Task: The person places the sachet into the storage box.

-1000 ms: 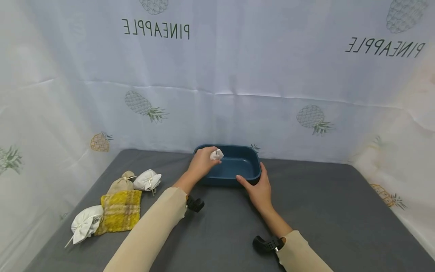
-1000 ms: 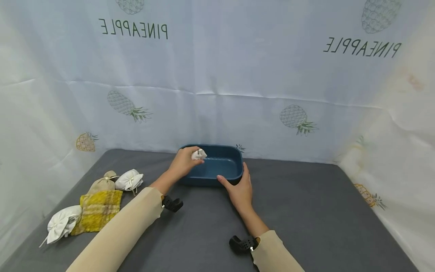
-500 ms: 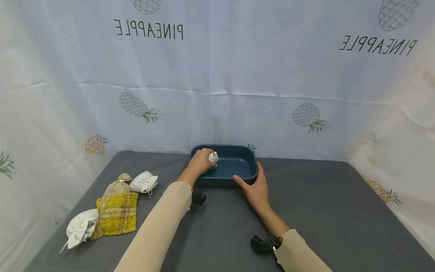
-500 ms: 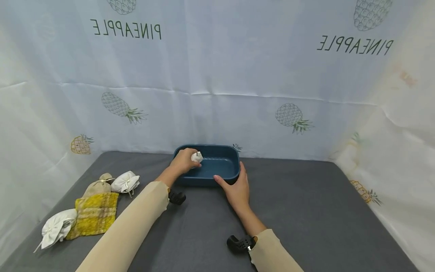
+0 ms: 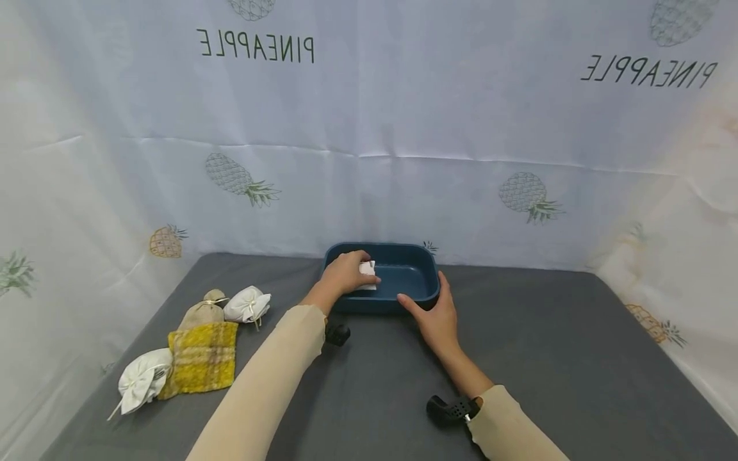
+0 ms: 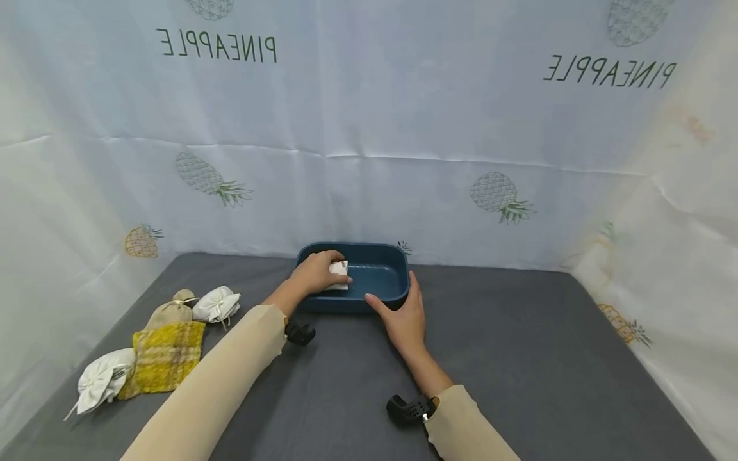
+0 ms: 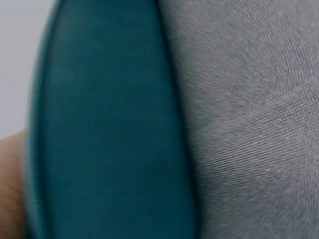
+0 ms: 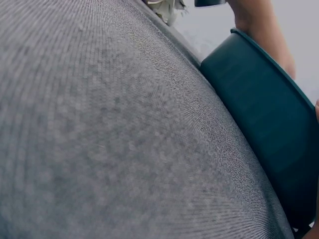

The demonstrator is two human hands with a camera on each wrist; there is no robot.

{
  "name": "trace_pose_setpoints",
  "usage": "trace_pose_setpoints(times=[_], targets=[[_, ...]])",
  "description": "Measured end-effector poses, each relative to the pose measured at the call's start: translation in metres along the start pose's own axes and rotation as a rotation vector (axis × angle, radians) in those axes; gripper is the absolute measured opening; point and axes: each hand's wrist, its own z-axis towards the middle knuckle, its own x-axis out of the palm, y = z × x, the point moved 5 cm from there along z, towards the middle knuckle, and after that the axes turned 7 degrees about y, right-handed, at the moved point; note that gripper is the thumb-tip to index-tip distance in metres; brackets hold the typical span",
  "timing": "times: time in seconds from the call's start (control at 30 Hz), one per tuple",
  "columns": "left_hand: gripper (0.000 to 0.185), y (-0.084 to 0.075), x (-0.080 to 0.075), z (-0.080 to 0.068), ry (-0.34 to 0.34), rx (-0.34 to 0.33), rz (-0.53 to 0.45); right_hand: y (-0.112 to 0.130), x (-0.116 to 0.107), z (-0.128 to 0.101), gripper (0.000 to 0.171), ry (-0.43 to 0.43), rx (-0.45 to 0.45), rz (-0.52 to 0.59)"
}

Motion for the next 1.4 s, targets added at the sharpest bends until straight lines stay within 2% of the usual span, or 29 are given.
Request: trace_pose_setpoints(times=[0.2, 0.4, 0.57, 0.77, 0.93, 1.07, 1.23, 1.4], targets=[[0.067, -0.013, -0.021, -0.019, -0.01, 0.071, -0.04, 0.0, -0.003, 0.001, 0.109, 0.001, 0.002, 0.003], [0.067, -0.006, -0.051, -0.046, -0.042, 0.109, -0.072, -0.001, -0.007, 0.002, 0.109, -0.006, 0.008, -0.006], [0.073, 0.016, -0.075, -0.074, -0.079, 0.094, -0.091, -0.001, -0.009, 0.002, 0.108, -0.012, 0.012, -0.014], [0.077, 0.062, -0.092, -0.104, -0.17, 0.042, -0.1, -0.001, -0.008, 0.003, 0.109, -0.008, 0.01, -0.026], [0.084, 0.103, -0.095, -0.125, -0.219, -0.007, -0.143, -0.001, -0.007, 0.003, 0.109, 0.001, 0.012, -0.029], [0.089, 0.128, -0.089, -0.137, -0.226, -0.046, -0.15, -0.001, -0.006, 0.003, 0.109, 0.005, 0.007, -0.035], [0.091, 0.147, -0.072, -0.143, -0.188, -0.069, -0.197, -0.001, -0.003, 0.002, 0.109, 0.012, 0.012, -0.048], [0.093, 0.157, -0.057, -0.137, -0.163, -0.077, -0.189, 0.0, 0.001, 0.001, 0.109, 0.03, 0.026, -0.049]])
